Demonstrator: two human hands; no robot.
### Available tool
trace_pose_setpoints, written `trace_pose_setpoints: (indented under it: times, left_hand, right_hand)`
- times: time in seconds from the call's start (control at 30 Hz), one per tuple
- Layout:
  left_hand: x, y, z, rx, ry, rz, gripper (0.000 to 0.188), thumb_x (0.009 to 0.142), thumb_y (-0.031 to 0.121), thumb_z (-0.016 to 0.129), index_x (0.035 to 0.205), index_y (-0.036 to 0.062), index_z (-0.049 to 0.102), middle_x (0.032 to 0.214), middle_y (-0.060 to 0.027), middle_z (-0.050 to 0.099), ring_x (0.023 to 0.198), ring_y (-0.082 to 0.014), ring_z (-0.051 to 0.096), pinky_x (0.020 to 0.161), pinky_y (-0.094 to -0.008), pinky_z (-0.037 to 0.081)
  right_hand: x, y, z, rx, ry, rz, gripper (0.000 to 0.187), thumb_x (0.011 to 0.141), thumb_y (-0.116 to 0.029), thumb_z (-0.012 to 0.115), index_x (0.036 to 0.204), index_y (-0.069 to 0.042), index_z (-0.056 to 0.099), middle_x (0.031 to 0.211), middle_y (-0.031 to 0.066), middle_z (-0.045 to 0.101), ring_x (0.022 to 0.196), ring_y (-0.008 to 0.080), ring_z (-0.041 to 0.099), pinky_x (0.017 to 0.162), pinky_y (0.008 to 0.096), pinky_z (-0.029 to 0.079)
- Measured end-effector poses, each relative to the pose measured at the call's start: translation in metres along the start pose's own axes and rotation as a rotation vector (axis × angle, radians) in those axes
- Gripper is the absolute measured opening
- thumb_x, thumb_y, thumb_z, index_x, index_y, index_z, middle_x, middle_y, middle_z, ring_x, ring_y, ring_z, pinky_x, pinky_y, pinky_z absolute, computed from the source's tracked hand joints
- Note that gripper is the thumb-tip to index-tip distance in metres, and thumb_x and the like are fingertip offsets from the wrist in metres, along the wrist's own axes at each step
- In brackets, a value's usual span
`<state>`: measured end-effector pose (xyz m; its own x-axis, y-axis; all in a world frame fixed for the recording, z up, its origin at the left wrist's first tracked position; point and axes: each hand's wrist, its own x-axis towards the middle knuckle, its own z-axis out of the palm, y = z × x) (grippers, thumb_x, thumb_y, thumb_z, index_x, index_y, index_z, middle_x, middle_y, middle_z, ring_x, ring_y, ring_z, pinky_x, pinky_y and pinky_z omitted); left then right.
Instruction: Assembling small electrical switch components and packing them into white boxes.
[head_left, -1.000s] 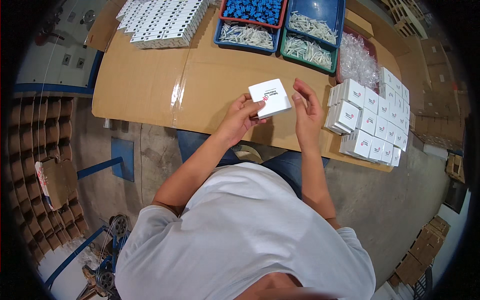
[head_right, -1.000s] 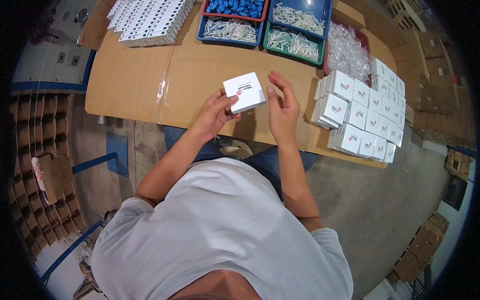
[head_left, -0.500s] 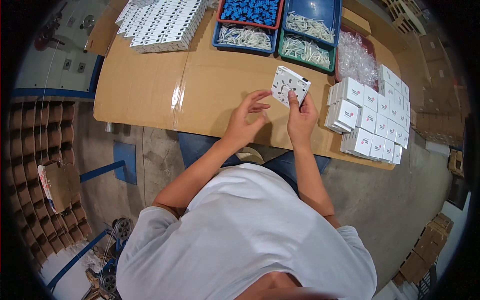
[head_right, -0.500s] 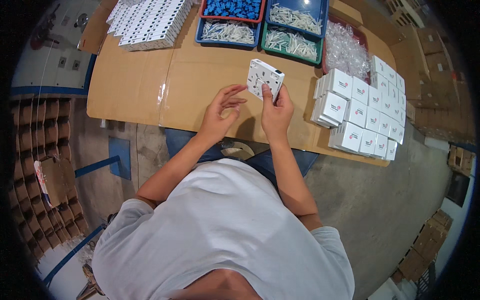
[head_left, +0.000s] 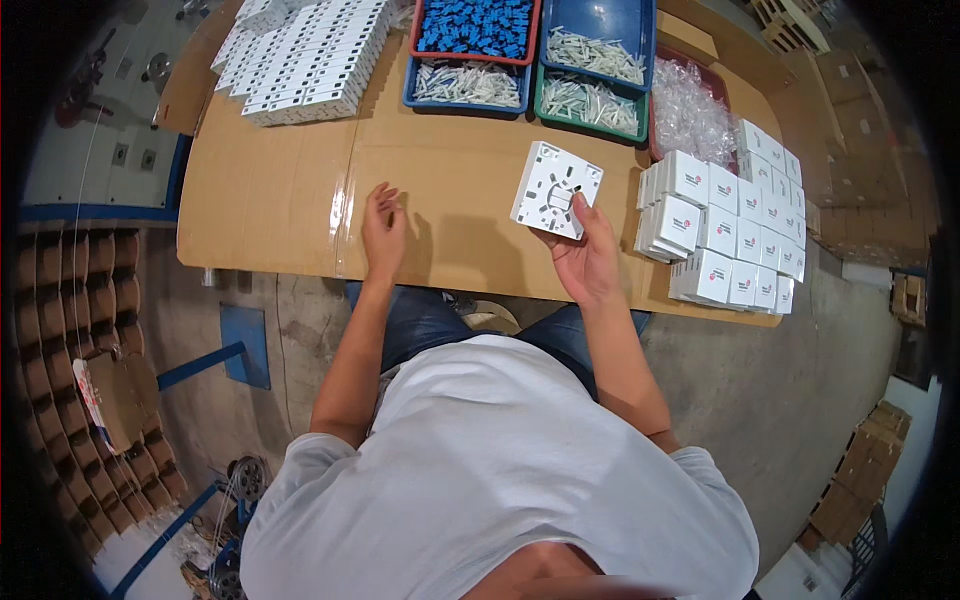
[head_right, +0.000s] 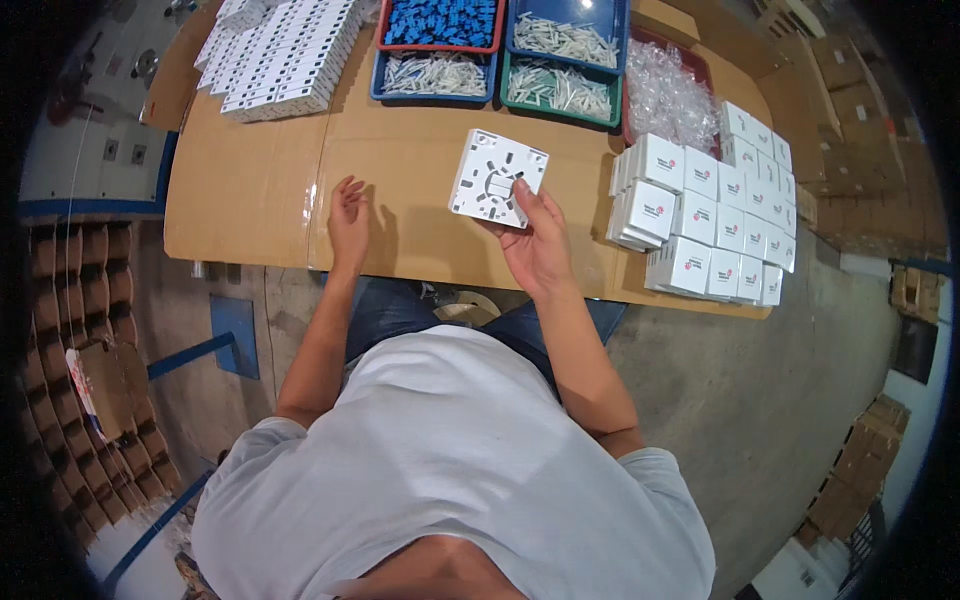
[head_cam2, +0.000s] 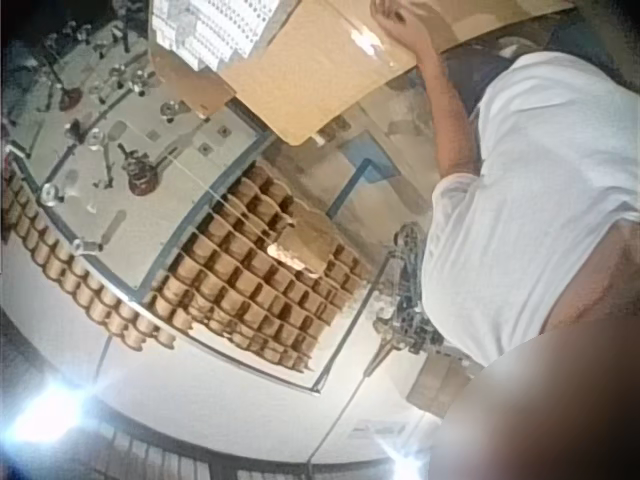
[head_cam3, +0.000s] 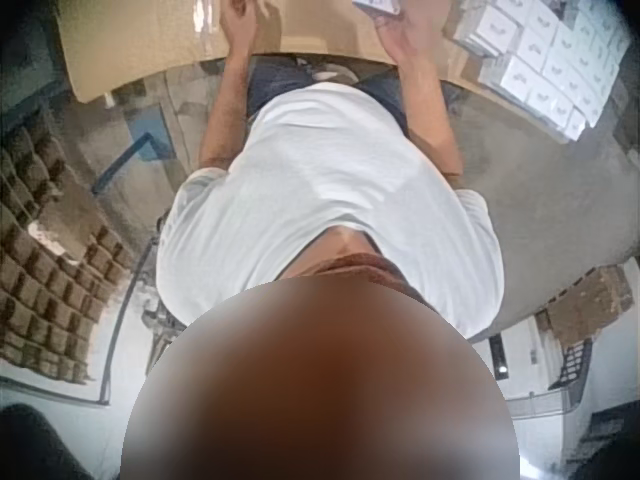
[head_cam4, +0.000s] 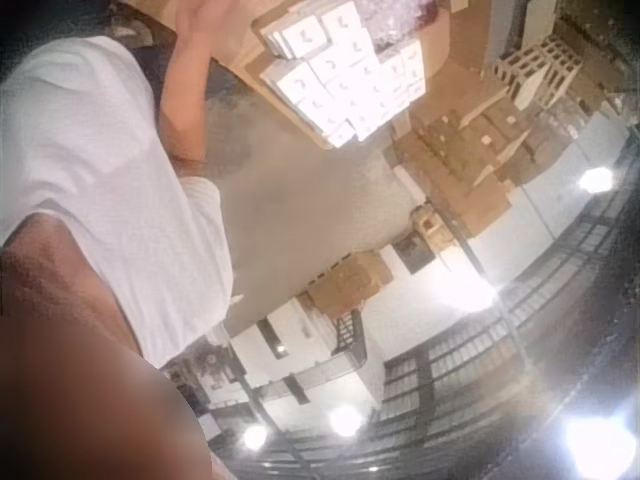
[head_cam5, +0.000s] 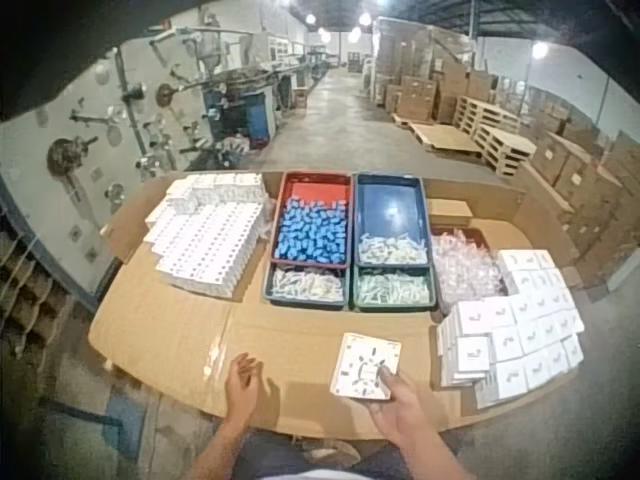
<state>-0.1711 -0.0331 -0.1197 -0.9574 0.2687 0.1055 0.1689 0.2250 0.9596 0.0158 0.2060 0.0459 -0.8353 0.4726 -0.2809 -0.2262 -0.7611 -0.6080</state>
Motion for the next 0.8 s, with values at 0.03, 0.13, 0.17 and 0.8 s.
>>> trace_pose_setpoints:
  times: [0.03,0.13,0.17,0.8]
  left_hand:
    - [0.006,-0.003,-0.004,0.032,0.062,0.033,0.046,0.094,0.001,0.059,0.139,0.0004,0.052,0.128,-0.0171,0.067,0.113,-0.0224,0.065,0.1,-0.0342,0.05]
    - [0.017,0.0,-0.017,0.189,0.095,0.072,0.043,0.092,0.0,0.059,0.135,-0.0006,0.057,0.128,-0.018,0.066,0.114,-0.0268,0.065,0.101,-0.0366,0.051]
    - [0.022,-0.01,-0.02,0.293,0.117,0.125,0.04,0.091,0.003,0.061,0.131,-0.0005,0.059,0.126,-0.0184,0.066,0.118,-0.0314,0.061,0.104,-0.0405,0.048]
    - [0.038,-0.01,-0.027,0.935,0.249,0.218,0.047,0.095,0.029,0.06,0.134,0.0022,0.057,0.144,-0.0204,0.052,0.136,-0.0382,0.045,0.112,-0.0547,0.032]
  right_hand:
    - [-0.001,-0.001,0.003,0.023,-0.042,0.019,0.032,0.105,-0.02,0.06,0.13,-0.001,0.058,0.122,0.0121,0.069,0.11,0.0223,0.07,0.095,0.042,0.06]
    - [-0.003,-0.008,0.013,0.032,-0.092,0.029,0.035,0.106,-0.022,0.057,0.133,0.0,0.056,0.124,0.0134,0.068,0.112,0.0251,0.07,0.096,0.0458,0.061]
    - [-0.003,-0.01,0.015,0.016,-0.102,0.033,0.035,0.106,-0.022,0.057,0.132,0.001,0.056,0.124,0.0131,0.068,0.112,0.0248,0.07,0.095,0.0454,0.061]
    - [0.043,0.025,0.06,-0.384,-0.096,-0.113,0.031,0.098,-0.007,0.068,0.127,0.001,0.061,0.117,0.0066,0.07,0.106,0.012,0.065,0.094,0.028,0.051]
